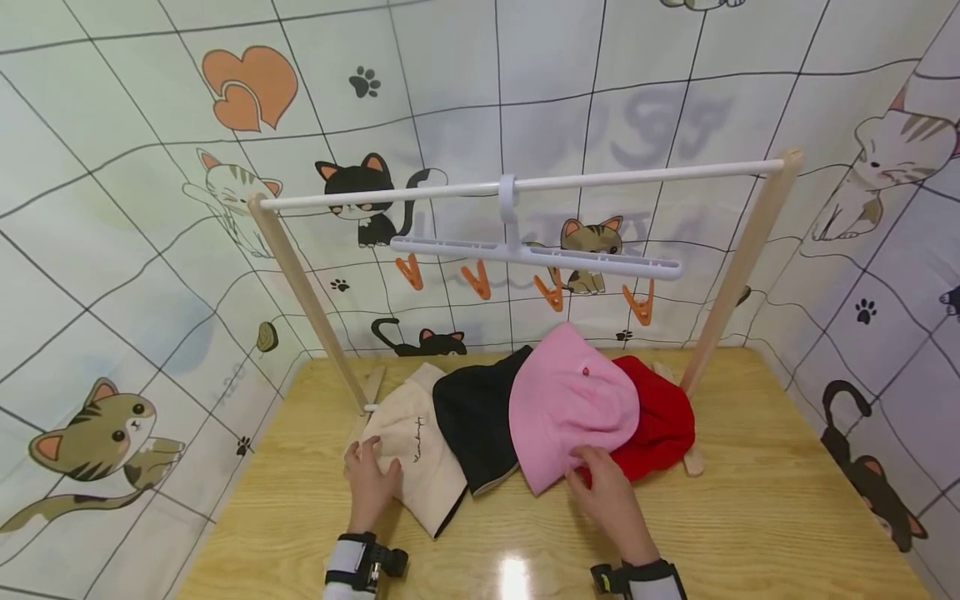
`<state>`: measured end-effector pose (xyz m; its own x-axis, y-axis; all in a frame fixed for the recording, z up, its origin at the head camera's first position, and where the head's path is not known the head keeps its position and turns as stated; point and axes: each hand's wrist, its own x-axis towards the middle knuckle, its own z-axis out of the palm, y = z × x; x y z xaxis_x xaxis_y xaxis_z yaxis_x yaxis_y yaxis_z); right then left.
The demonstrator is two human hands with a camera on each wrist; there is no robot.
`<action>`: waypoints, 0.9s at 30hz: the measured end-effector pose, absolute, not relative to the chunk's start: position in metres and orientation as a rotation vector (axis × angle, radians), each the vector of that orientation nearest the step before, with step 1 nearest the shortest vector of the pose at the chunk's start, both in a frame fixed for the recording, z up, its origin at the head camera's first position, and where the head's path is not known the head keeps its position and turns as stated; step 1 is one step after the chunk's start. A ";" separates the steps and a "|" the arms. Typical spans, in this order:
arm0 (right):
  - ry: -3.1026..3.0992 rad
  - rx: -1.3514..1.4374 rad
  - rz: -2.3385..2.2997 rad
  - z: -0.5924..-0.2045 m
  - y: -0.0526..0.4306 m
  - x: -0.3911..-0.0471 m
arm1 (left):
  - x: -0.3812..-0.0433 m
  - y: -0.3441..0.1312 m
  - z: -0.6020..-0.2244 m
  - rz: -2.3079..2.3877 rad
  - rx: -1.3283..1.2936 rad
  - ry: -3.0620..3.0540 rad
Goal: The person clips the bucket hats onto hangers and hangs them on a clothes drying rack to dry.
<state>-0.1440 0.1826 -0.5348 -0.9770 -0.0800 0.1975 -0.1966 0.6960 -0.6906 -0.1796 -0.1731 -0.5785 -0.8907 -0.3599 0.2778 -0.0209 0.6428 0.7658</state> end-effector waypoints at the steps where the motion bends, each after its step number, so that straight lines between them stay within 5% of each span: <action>1: -2.753 0.232 1.140 -0.535 0.182 -0.143 | -0.180 -0.175 -0.579 -1.169 0.335 -2.443; 16: -2.859 0.332 1.151 -0.532 0.179 -0.131 | -0.181 -0.192 -0.558 -1.841 0.619 -2.212; 27: -2.908 0.509 1.196 -0.536 0.179 -0.131 | -0.189 -0.199 -0.547 -1.868 0.728 -2.134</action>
<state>-0.1309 0.1787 -0.5362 -0.9481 -0.3079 0.0799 -0.2750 0.6670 -0.6924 -0.1887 -0.1994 -0.5474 -0.8551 -0.4933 -0.1594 -0.2232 0.0728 0.9720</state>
